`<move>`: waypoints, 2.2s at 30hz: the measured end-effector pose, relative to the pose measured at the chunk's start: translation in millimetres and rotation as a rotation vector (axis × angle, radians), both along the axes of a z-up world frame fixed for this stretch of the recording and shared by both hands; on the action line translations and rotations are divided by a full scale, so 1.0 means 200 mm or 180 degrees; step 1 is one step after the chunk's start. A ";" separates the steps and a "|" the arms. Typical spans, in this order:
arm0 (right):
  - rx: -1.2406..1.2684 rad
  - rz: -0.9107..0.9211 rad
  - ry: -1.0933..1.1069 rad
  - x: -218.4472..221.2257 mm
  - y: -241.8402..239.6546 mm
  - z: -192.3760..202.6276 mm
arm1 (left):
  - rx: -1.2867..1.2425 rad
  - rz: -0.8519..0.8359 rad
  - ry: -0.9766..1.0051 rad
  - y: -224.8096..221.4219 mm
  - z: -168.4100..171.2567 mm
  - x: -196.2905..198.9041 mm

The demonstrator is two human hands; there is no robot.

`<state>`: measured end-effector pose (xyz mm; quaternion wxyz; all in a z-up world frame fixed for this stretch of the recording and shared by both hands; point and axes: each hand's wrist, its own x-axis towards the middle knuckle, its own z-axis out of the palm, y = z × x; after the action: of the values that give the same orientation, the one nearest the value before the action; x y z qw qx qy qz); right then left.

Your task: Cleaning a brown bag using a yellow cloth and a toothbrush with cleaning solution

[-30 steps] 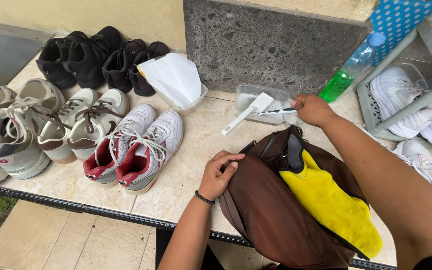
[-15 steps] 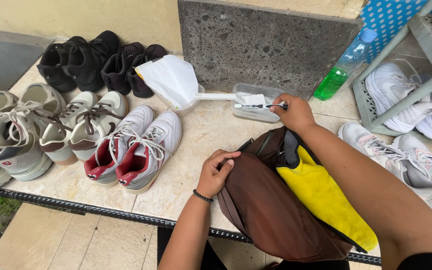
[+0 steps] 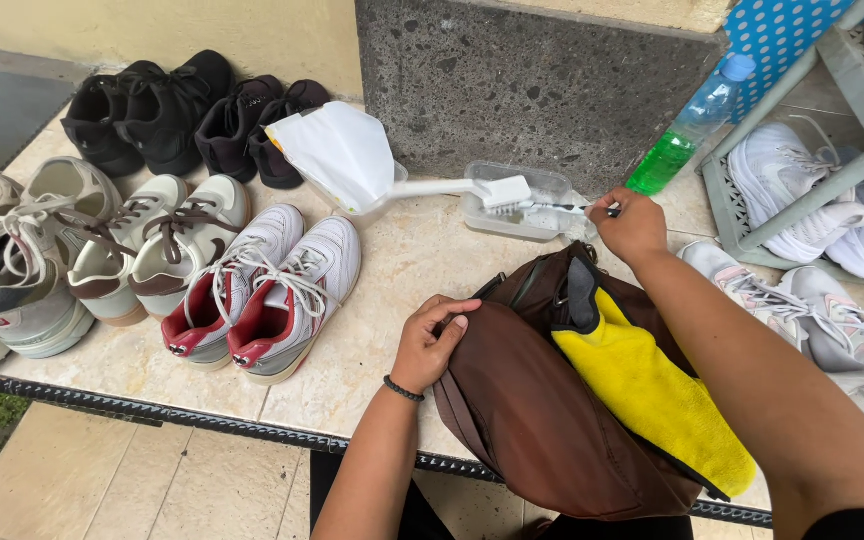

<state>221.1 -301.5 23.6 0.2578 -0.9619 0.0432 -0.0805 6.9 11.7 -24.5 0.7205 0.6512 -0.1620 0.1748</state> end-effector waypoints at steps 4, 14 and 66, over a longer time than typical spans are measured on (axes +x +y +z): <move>0.0126 -0.0081 0.0084 0.03 -0.05 -0.10 | -0.0012 -0.0014 0.0002 0.00 0.01 0.00; 0.0477 -0.0002 0.0266 0.04 -0.07 -0.14 | -0.0034 -0.0038 0.0037 0.00 0.03 -0.01; 0.0005 0.0234 0.0588 -0.23 -0.16 -0.23 | -0.0034 -0.0005 0.0065 -0.01 0.06 -0.02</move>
<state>175.3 -332.8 -22.3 0.2562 -0.9659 0.0315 0.0181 2.1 9.6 -12.8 0.7257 0.6490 -0.1541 0.1685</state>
